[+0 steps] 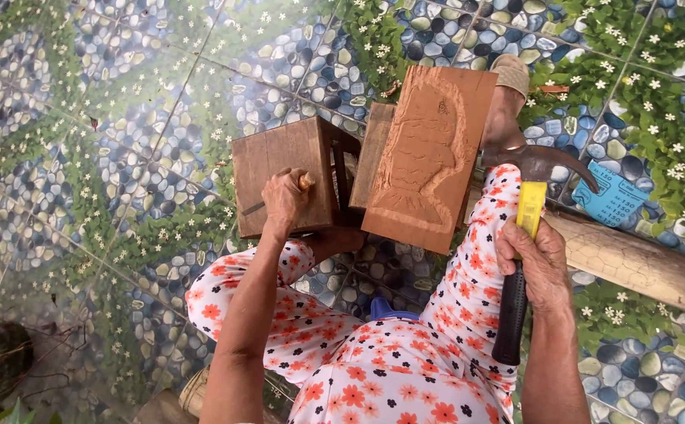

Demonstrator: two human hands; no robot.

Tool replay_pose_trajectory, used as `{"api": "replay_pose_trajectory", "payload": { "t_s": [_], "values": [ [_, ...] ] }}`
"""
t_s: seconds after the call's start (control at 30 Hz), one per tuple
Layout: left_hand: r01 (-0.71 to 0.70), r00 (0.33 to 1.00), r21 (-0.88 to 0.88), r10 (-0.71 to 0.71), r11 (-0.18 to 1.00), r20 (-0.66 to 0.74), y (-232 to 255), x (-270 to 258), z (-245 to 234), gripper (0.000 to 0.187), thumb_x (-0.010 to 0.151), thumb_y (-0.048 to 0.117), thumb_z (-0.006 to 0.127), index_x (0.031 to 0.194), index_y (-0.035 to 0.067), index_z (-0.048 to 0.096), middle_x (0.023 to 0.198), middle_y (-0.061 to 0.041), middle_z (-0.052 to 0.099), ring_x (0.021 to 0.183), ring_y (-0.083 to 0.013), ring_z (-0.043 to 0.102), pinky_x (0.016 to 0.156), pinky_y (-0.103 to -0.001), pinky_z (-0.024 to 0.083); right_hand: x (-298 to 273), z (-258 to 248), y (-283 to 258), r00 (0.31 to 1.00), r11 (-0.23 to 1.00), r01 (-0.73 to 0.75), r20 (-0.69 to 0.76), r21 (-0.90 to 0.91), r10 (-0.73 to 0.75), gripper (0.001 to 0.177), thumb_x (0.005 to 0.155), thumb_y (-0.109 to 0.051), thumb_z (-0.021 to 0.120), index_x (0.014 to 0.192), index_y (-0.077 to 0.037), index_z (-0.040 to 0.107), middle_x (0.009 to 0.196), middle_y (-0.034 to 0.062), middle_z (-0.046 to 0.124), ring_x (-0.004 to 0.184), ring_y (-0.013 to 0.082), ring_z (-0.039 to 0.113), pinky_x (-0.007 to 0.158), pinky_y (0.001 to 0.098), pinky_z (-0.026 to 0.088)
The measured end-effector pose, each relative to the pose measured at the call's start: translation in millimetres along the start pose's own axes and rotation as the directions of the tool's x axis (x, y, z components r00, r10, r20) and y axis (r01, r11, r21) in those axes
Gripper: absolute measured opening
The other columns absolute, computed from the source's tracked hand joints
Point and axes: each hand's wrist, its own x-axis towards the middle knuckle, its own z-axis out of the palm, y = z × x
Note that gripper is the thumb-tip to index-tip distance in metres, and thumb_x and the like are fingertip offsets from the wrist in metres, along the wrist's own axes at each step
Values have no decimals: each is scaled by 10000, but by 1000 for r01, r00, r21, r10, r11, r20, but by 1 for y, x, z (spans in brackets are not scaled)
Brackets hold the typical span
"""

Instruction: Carving a design into a wooden block using a hammer and a small chisel.

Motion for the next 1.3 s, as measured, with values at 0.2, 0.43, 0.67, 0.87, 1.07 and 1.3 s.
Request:
{"api": "replay_pose_trajectory", "payload": {
  "t_s": [0.2,0.43,0.67,0.87,1.07,1.3],
  "values": [
    [-43,997,19,44,999,-64,-5,6,13,151,870,324,681,977,283,779,937,-51,709,795,-442,728,735,-566,618,-2,4,-5,1000,1000,8,-12,-24,-8,172,1057,-89,597,906,-32,535,577,75,438,374,123,462,397,266,469],
    [-36,991,-31,32,999,-127,-6,13,16,149,906,318,653,897,200,743,871,-85,675,773,-458,715,689,-570,612,-4,7,-9,1000,999,17,-15,-43,-18,161,1064,-85,594,924,-34,533,584,72,442,379,123,469,400,264,472],
    [-21,987,-61,11,998,-160,-3,16,16,267,958,417,620,869,182,709,881,-99,661,776,-457,715,698,-570,610,-1,-8,9,999,999,15,-38,-51,-17,170,1066,-87,598,919,-30,535,584,77,434,375,129,462,396,260,462],
    [-17,988,-99,2,995,-153,-2,16,17,246,939,376,628,886,144,690,902,-118,657,801,-477,706,713,-590,602,-5,6,-12,999,999,29,-44,-34,-30,161,1066,-74,594,923,-27,536,586,79,437,376,130,466,398,266,470],
    [-23,989,-119,5,993,-150,8,11,7,208,923,343,619,885,145,671,885,-129,649,808,-480,702,706,-597,599,-7,9,-19,999,1000,29,-38,-8,-29,161,1064,-63,594,922,-11,540,578,90,437,370,137,461,395,276,476],
    [20,989,-169,-45,985,-142,2,17,12,164,868,327,634,868,169,678,867,-109,668,824,-431,711,693,-552,605,-7,10,-23,999,1000,13,-37,-22,-14,175,1063,-94,598,911,-28,542,575,85,448,369,129,468,394,266,469]
  ]
}}
